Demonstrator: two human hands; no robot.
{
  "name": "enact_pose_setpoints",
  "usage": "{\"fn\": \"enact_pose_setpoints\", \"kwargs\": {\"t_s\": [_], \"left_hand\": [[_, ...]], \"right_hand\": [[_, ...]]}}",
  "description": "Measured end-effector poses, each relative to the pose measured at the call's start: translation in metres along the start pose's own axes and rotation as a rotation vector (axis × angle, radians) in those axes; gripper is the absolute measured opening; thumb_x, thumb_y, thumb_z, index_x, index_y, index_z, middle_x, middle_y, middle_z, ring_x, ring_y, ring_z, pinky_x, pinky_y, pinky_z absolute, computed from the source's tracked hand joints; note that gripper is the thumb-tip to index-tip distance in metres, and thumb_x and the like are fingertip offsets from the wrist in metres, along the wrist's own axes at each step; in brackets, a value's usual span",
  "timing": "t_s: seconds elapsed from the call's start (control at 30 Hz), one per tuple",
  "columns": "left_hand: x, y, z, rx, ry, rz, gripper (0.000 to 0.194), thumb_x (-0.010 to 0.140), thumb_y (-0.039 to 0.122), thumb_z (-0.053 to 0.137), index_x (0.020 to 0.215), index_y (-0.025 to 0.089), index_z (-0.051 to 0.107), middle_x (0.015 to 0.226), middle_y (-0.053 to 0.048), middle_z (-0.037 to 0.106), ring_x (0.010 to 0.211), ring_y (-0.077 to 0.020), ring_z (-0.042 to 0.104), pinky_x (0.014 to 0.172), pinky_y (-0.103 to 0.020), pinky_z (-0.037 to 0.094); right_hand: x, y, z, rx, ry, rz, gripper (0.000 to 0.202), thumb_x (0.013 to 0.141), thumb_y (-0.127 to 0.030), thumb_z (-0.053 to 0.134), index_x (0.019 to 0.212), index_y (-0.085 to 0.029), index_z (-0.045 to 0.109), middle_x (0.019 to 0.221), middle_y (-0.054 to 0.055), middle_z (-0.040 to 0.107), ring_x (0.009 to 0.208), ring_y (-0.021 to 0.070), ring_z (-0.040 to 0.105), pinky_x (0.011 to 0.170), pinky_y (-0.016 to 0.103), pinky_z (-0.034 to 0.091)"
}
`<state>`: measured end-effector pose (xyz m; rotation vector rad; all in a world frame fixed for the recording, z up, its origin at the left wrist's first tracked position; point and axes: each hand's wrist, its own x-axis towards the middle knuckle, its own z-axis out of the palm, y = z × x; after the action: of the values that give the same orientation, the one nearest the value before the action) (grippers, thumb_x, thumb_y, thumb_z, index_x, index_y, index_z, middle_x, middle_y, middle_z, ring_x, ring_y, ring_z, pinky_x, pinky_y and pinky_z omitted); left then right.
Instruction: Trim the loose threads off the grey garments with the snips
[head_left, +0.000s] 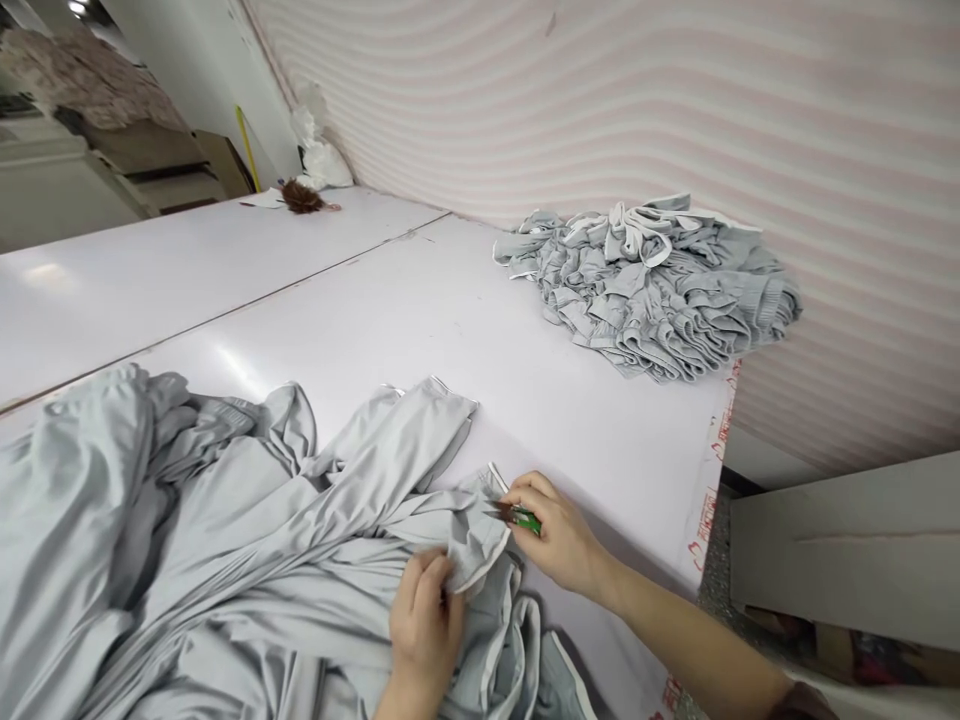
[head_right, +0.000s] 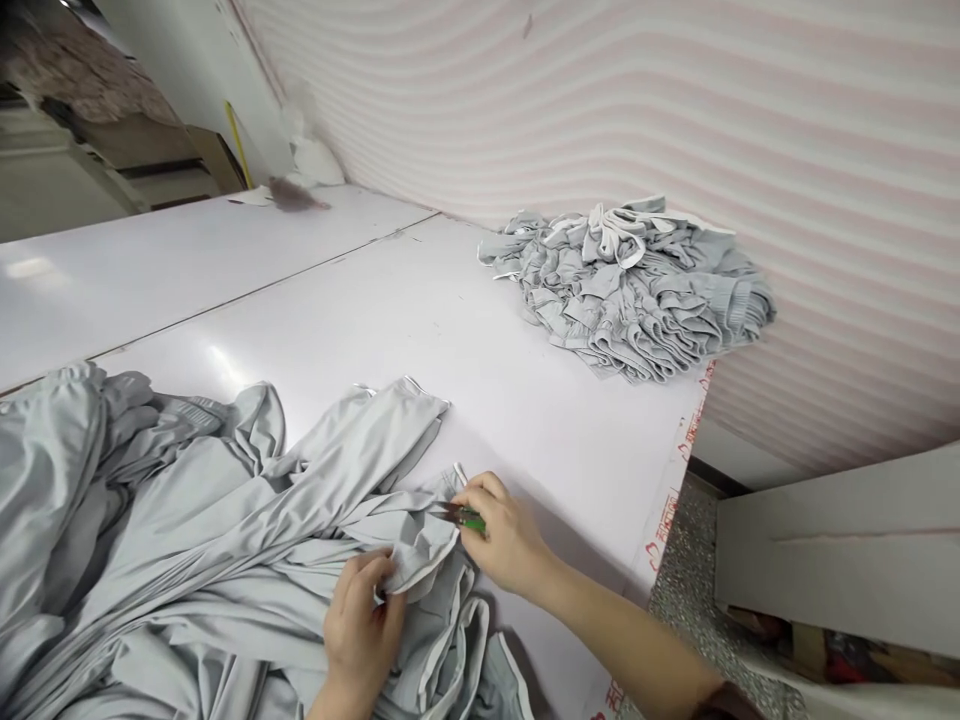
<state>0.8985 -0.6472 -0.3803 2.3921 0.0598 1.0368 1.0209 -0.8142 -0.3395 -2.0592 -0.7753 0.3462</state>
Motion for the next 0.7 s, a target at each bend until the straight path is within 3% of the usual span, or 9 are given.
{"fn": "enact_pose_setpoints", "kwargs": {"t_s": [0.1, 0.23, 0.47, 0.7], "left_hand": [[0.002, 0.004, 0.001, 0.002, 0.045, -0.053, 0.012, 0.081, 0.013, 0.054, 0.085, 0.022, 0.049, 0.073, 0.001, 0.065, 0.063, -0.0144, 0.066, 0.057, -0.023, 0.051], [0.001, 0.007, 0.0, 0.009, 0.038, -0.041, 0.016, 0.081, 0.012, 0.056, 0.082, 0.024, 0.045, 0.077, 0.0, 0.064, 0.068, -0.0142, 0.064, 0.06, -0.023, 0.05], [-0.004, 0.004, -0.001, 0.1, -0.024, 0.037, 0.02, 0.08, 0.005, 0.056, 0.083, 0.023, 0.047, 0.075, 0.0, 0.058, 0.07, -0.0158, 0.056, 0.068, -0.028, 0.046], [-0.003, 0.007, 0.0, 0.108, -0.023, 0.108, 0.02, 0.079, 0.004, 0.057, 0.086, 0.022, 0.05, 0.075, -0.002, 0.058, 0.07, -0.0169, 0.054, 0.07, -0.03, 0.044]], "right_hand": [[-0.013, -0.015, -0.008, -0.002, -0.088, 0.004, 0.031, 0.08, -0.019, 0.063, 0.11, -0.024, 0.063, 0.108, 0.004, 0.058, 0.076, 0.0151, 0.059, 0.06, 0.026, 0.045], [-0.022, -0.022, -0.005, -0.046, -0.162, -0.102, 0.033, 0.083, -0.029, 0.068, 0.115, -0.024, 0.066, 0.104, 0.004, 0.065, 0.085, 0.0194, 0.063, 0.076, 0.032, 0.048], [-0.026, -0.011, 0.007, -0.115, -0.018, -0.129, 0.021, 0.092, -0.029, 0.057, 0.109, -0.022, 0.069, 0.096, 0.005, 0.07, 0.078, 0.0187, 0.065, 0.072, 0.031, 0.047], [-0.033, -0.016, 0.007, -0.144, -0.032, -0.195, 0.023, 0.091, -0.028, 0.061, 0.111, -0.02, 0.066, 0.097, 0.007, 0.07, 0.083, 0.0209, 0.065, 0.074, 0.032, 0.046]]}}
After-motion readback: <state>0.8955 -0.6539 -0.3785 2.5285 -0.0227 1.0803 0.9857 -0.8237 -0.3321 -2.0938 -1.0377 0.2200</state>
